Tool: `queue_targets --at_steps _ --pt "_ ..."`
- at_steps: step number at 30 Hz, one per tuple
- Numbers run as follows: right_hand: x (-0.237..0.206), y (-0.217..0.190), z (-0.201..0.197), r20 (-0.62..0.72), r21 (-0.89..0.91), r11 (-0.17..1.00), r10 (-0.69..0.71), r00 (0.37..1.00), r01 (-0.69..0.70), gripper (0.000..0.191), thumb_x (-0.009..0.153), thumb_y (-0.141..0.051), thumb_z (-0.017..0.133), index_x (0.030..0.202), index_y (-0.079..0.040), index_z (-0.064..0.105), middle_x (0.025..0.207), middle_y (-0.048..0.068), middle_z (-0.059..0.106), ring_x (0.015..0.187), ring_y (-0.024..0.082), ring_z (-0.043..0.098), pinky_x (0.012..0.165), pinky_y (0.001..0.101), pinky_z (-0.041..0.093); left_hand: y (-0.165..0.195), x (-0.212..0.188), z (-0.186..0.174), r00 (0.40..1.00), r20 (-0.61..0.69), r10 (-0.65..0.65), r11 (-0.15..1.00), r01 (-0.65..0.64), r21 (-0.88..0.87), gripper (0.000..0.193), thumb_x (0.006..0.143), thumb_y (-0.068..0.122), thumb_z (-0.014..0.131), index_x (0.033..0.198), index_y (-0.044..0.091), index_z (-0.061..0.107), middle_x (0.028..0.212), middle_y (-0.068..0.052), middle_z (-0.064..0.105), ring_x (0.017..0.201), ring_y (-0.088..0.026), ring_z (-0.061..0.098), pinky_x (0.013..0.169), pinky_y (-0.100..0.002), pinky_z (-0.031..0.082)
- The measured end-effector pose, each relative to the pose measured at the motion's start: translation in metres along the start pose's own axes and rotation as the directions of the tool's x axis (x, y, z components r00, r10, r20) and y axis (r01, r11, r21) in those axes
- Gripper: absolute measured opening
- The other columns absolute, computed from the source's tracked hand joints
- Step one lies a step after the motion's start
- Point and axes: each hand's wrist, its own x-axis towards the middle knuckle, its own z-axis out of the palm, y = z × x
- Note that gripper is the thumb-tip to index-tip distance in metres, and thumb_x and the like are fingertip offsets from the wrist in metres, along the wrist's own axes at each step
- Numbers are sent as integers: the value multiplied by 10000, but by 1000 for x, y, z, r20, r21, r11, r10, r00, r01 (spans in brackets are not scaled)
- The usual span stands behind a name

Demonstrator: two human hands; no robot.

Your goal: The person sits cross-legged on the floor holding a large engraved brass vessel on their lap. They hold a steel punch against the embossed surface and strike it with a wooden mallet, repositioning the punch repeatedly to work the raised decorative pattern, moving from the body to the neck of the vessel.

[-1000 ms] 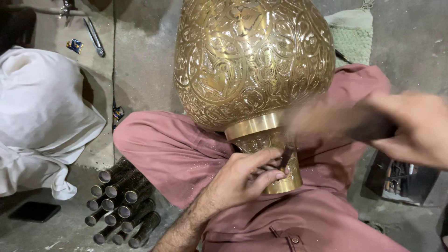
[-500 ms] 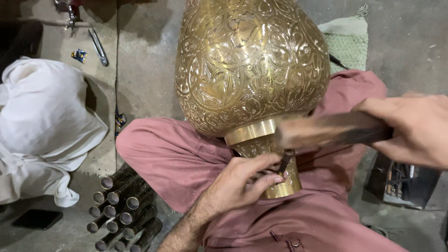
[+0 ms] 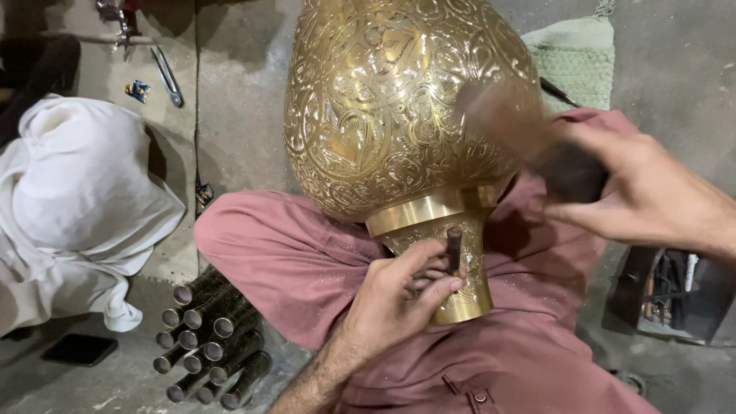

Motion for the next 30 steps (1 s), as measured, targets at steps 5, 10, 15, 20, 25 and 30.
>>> queue_targets --at_steps 5,10,15,20,25,30 --pt "10 -2 -2 285 28 965 242 927 -261 358 761 -325 833 1053 -188 676 912 -66 726 857 151 686 989 392 443 2 2 -1 1000 24 -10 1000 10 21 418 972 168 754 1300 -31 590 1061 -166 785 1002 -220 803 831 -320 690" --pt "8 1 -1 300 -1 964 255 919 -267 479 745 -367 850 1161 -221 665 903 -39 716 888 180 658 1024 406 444 2 4 -4 998 64 -29 998 26 58 425 974 189 747 1298 -34 585 1031 -164 786 968 -219 811 806 -314 693" --pt "-1 6 1 340 -30 955 289 895 -296 465 788 -294 795 1218 -183 654 1074 -23 713 945 191 651 925 359 553 1 4 -4 996 87 -23 993 12 119 348 982 200 757 1227 -8 621 1004 -146 789 921 -200 823 767 -304 702" --pt "-4 1 -1 -7 456 875 186 982 -162 602 752 -160 784 1315 -91 583 1128 115 707 977 217 724 878 351 606 -1 3 -2 998 55 33 999 -35 33 389 999 181 709 1308 -21 588 1076 -148 780 956 -210 804 794 -312 696" --pt "1 -2 -11 343 -64 920 385 857 -388 471 805 -238 799 1249 -195 646 1083 21 652 915 175 685 743 259 627 -5 4 -2 996 77 49 995 -55 80 392 991 187 716 1298 -24 593 1092 -151 776 925 -216 808 763 -313 697" --pt "5 -7 -15 348 -56 940 335 875 -337 449 818 -269 770 1240 -205 632 1042 -10 661 867 161 695 689 234 621 -5 3 -4 992 74 100 987 -109 118 398 992 181 735 1297 -30 590 1116 -165 765 972 -229 803 788 -309 699"
